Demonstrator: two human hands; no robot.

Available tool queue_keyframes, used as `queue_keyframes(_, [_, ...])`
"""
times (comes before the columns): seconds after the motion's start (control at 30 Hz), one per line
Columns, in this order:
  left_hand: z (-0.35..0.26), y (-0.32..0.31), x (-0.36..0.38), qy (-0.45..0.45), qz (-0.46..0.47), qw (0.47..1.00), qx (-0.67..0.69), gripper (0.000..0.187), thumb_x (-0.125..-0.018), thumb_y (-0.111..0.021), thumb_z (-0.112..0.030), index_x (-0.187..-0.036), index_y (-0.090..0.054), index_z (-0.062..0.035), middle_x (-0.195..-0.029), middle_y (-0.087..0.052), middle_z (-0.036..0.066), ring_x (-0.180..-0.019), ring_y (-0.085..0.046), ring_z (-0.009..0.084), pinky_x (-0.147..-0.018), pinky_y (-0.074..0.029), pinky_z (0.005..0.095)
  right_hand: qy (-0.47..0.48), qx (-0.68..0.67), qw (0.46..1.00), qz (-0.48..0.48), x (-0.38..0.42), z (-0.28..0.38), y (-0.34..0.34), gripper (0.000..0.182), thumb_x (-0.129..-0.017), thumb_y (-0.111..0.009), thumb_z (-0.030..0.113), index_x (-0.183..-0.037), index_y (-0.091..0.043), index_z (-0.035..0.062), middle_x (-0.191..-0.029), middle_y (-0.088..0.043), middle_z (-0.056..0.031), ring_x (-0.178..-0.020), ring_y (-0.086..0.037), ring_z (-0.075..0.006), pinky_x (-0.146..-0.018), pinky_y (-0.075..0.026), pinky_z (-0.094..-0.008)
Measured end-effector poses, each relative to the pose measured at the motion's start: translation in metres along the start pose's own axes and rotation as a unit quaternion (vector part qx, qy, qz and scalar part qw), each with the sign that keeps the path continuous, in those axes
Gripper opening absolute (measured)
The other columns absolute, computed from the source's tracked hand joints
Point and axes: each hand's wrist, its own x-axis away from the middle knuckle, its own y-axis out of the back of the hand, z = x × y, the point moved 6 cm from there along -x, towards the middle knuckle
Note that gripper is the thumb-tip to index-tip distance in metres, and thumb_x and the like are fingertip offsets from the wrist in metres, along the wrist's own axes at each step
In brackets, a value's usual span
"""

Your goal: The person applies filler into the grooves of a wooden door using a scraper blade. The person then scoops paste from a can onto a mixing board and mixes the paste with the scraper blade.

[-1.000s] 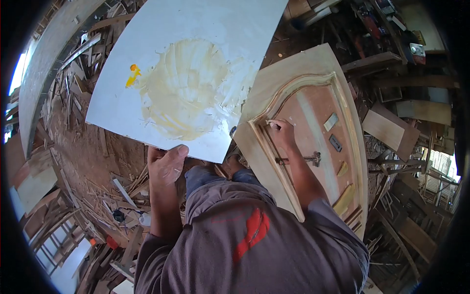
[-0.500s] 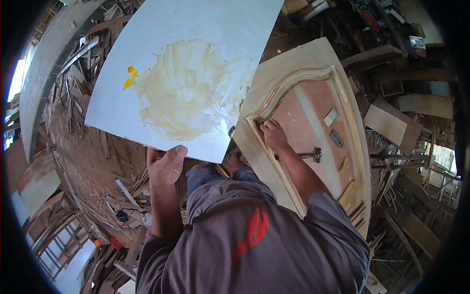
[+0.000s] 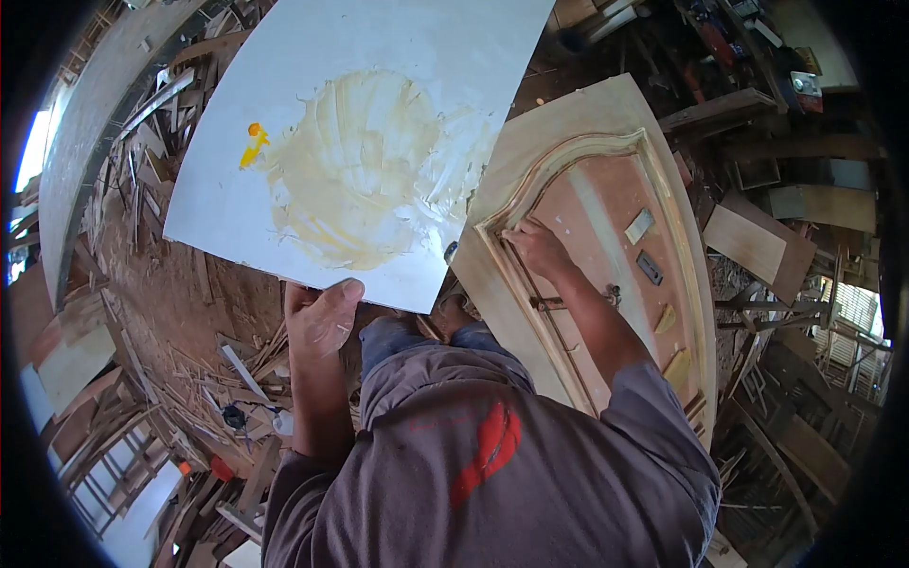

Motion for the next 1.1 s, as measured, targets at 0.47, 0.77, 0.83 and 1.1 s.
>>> queue_keyframes(0.47, [-0.006, 0.007, 0.012, 0.015, -0.031, 0.999, 0.013, 0.069, -0.08, -0.075, 0.01, -0.144, -0.05, 0.0034, -0.137, -0.063, 0.017, -0.124, -0.064, 0.0295, -0.106, -0.051, 0.0431, 0.102, 0.131, 0.983, 0.076, 0.012, 0.017, -0.008, 0.02, -0.086, -0.06, 0.005, -0.099, -0.075, 0.0049, -0.104, -0.063, -0.0141, -0.113, -0.06, -0.0313, -0.098, -0.051, -0.0413])
queue_keyframes(0.77, [-0.008, 0.003, 0.012, -0.007, -0.028, 0.999, 0.019, 0.068, -0.081, -0.075, 0.009, -0.144, -0.051, 0.0034, -0.136, -0.064, 0.017, -0.123, -0.065, 0.0283, -0.103, -0.053, 0.0404, -0.018, 0.009, 0.999, 0.026, 0.004, 0.003, 0.001, 0.027, -0.088, -0.06, 0.005, -0.11, -0.076, 0.0065, -0.103, -0.063, -0.0172, -0.109, -0.062, -0.0343, -0.095, -0.051, -0.0446])
queue_keyframes(0.83, [-0.01, -0.001, 0.011, -0.008, -0.016, 1.0, 0.018, 0.067, -0.081, -0.075, 0.009, -0.144, -0.051, 0.0034, -0.135, -0.064, 0.017, -0.123, -0.065, 0.0279, -0.103, -0.053, 0.0399, -0.026, 0.016, 0.999, 0.017, -0.004, 0.0, -0.001, 0.028, -0.088, -0.059, 0.004, -0.111, -0.075, 0.006, -0.104, -0.064, -0.0177, -0.109, -0.062, -0.0349, -0.096, -0.051, -0.045])
queue_keyframes(1.1, [-0.011, 0.002, 0.015, 0.003, -0.017, 1.0, 0.021, 0.066, -0.082, -0.073, 0.009, -0.144, -0.051, 0.0041, -0.136, -0.064, 0.017, -0.123, -0.065, 0.0279, -0.104, -0.052, 0.0402, -0.055, 0.03, 0.997, 0.039, -0.007, -0.004, -0.014, 0.025, -0.088, -0.057, 0.003, -0.105, -0.075, 0.0042, -0.106, -0.065, -0.0184, -0.108, -0.063, -0.0363, -0.097, -0.051, -0.0453])
